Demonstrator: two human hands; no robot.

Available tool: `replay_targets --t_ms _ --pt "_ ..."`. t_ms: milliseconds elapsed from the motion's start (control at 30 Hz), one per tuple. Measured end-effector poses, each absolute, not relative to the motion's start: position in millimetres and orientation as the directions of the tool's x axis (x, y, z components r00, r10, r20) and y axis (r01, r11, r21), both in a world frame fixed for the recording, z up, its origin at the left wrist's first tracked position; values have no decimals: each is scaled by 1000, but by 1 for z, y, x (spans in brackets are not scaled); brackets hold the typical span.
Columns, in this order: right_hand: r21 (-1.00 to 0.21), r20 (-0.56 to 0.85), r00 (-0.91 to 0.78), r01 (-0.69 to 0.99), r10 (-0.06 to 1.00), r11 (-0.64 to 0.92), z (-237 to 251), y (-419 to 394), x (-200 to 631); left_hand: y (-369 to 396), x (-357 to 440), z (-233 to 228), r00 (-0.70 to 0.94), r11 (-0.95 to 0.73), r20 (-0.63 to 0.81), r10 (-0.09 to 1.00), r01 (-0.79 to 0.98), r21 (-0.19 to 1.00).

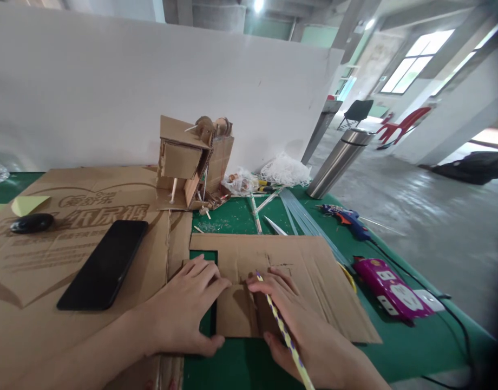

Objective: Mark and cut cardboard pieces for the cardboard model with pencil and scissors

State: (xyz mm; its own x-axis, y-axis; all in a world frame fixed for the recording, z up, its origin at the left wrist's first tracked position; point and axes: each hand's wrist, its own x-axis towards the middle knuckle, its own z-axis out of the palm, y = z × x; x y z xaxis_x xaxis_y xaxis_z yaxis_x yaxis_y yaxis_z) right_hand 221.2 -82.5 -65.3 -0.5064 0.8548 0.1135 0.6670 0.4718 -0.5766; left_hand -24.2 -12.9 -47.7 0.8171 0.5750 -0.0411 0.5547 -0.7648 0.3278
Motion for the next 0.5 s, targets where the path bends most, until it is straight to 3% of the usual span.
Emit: replay_targets --t_ms 200,500 --pt "-540 109 -508 691 855 480 -69 -81 219 -15 -24 -53 825 -791 -38 564 553 261" --pt "-544 108 -493 698 863 466 -72 -79 219 -15 -21 -49 814 -776 -63 578 572 265"
